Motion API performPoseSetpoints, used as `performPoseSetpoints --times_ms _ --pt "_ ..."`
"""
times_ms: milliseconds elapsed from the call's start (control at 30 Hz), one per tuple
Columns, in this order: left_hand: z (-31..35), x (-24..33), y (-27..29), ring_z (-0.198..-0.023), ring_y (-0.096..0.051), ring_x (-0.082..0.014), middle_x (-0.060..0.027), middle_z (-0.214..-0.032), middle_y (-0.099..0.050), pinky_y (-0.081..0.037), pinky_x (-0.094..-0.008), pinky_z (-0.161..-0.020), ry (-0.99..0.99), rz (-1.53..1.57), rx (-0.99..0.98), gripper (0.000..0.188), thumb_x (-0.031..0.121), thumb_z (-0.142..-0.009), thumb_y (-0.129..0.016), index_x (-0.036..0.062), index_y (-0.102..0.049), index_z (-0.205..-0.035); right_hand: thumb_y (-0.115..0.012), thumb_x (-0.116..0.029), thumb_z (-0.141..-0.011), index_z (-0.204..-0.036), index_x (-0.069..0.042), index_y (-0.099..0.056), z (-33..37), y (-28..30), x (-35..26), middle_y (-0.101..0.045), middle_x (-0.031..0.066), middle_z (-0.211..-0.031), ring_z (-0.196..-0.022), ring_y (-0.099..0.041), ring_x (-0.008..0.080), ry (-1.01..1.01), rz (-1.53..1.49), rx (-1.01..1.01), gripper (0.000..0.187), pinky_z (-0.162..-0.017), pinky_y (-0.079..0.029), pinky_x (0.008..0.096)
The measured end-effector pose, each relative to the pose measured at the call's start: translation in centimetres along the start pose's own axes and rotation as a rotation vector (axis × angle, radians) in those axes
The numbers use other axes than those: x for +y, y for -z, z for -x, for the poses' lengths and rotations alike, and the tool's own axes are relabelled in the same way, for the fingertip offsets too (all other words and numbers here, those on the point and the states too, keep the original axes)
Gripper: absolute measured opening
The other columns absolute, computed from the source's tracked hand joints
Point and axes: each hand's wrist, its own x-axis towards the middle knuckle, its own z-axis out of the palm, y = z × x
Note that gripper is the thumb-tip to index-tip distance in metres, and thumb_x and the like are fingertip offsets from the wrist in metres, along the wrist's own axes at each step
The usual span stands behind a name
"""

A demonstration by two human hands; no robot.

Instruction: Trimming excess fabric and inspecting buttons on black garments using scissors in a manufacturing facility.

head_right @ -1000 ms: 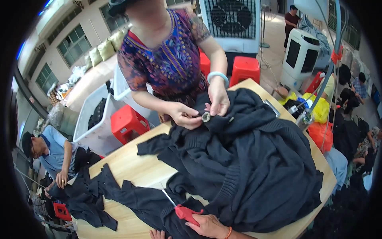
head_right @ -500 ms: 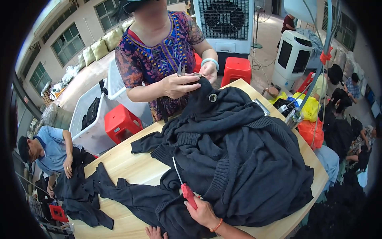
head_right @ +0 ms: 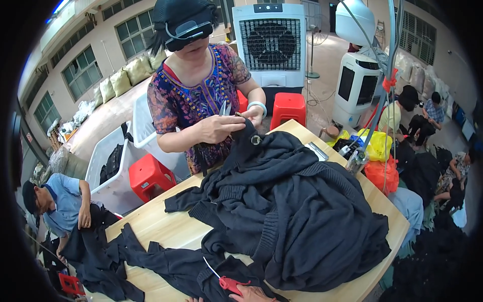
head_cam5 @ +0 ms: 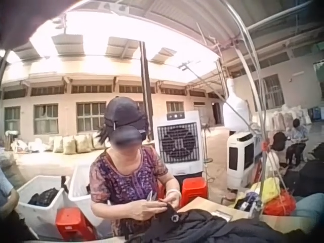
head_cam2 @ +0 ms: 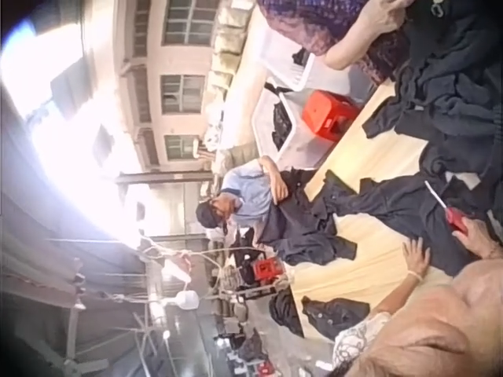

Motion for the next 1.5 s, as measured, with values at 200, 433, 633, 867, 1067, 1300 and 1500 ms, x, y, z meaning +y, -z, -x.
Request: performPoseSetpoints --times_ms 200,433,633,867,1067,1300,1500 --pt "-1.6 2.5 2.5 -0.121 -0.044 -0.0496 -0.0335 -0.119 -0.053 -0.019 -0.0625 -0.110 0.028 -0.035 0.013 0.051 0.029 -0.086 -0.061 -0.0009 -0.054 -0.126 -0.064 -0.046 -0.086 -0.092 -0.007 -0.056 -0.9 -0.7 2.0 -0.063 0.0210 -0.070 -0.069 -0.064 0.0405 -0.006 0.171 -0.058 0.040 -0.060 -0.051 0.0460" --pt "-1.1 1.7 1.4 -0.123 -0.041 -0.0484 -0.0312 -0.123 -0.052 -0.017 -0.0615 -0.110 0.064 -0.070 0.011 0.054 0.035 -0.089 -0.055 -0.0005 -0.052 -0.129 -0.064 -0.045 -0.085 -0.093 -0.006 -0.055 -0.7 -1.4 3.2 -0.063 0.0206 -0.070 -0.069 -0.064 0.0410 0.018 0.149 -0.059 0.040 -0.061 -0.050 0.0474" --pt "-1.5 2.1 2.0 -0.124 -0.041 -0.0481 -0.0322 -0.125 -0.051 -0.016 -0.0606 -0.111 0.046 -0.057 -0.010 0.053 0.035 -0.089 -0.054 -0.0006 -0.051 -0.128 -0.065 -0.040 -0.085 -0.094 -0.006 -0.055 -1.0 -1.0 3.1 -0.063 0.0209 -0.073 -0.072 -0.063 0.0414 0.005 0.096 -0.066 0.037 -0.063 -0.050 0.0467" --pt "-0.9 2.0 2.2 -0.124 -0.040 -0.0491 -0.0330 -0.124 -0.051 -0.018 -0.0609 -0.111 0.051 -0.061 -0.041 0.054 0.035 -0.088 -0.055 -0.0009 -0.051 -0.128 -0.065 -0.039 -0.085 -0.097 -0.007 -0.056 -0.5 -1.3 3.1 -0.064 0.0210 -0.075 -0.073 -0.063 0.0413 -0.013 0.063 -0.057 0.036 -0.063 -0.050 0.0466" --pt "-1.0 2.5 2.9 -0.122 -0.042 -0.0509 -0.0346 -0.122 -0.051 -0.019 -0.0617 -0.110 0.077 -0.054 -0.069 0.054 0.034 -0.087 -0.057 -0.0035 -0.052 -0.125 -0.068 -0.035 -0.084 -0.097 -0.007 -0.056 -0.5 -1.2 3.1 -0.064 0.0191 -0.073 -0.072 -0.064 0.0396 -0.021 0.047 -0.069 0.033 -0.061 -0.051 0.0449" --pt "-1.6 2.4 2.8 -0.119 -0.043 -0.0516 -0.0359 -0.118 -0.051 -0.019 -0.0627 -0.110 0.051 -0.049 -0.065 0.052 0.033 -0.087 -0.057 -0.0055 -0.052 -0.122 -0.065 -0.034 -0.086 -0.097 -0.007 -0.056 -1.2 -1.2 3.3 -0.065 0.0176 -0.072 -0.068 -0.064 0.0388 -0.029 -0.007 -0.059 0.030 -0.058 -0.051 0.0461" --pt "-1.6 2.4 2.8 -0.118 -0.043 -0.0517 -0.0351 -0.117 -0.052 -0.020 -0.0626 -0.109 0.033 -0.018 -0.022 0.051 0.032 -0.086 -0.058 -0.0060 -0.053 -0.120 -0.069 -0.031 -0.084 -0.099 -0.008 -0.056 -1.1 -1.4 3.4 -0.066 0.0164 -0.075 -0.071 -0.065 0.0374 -0.031 0.015 -0.077 0.030 -0.060 -0.053 0.0429"
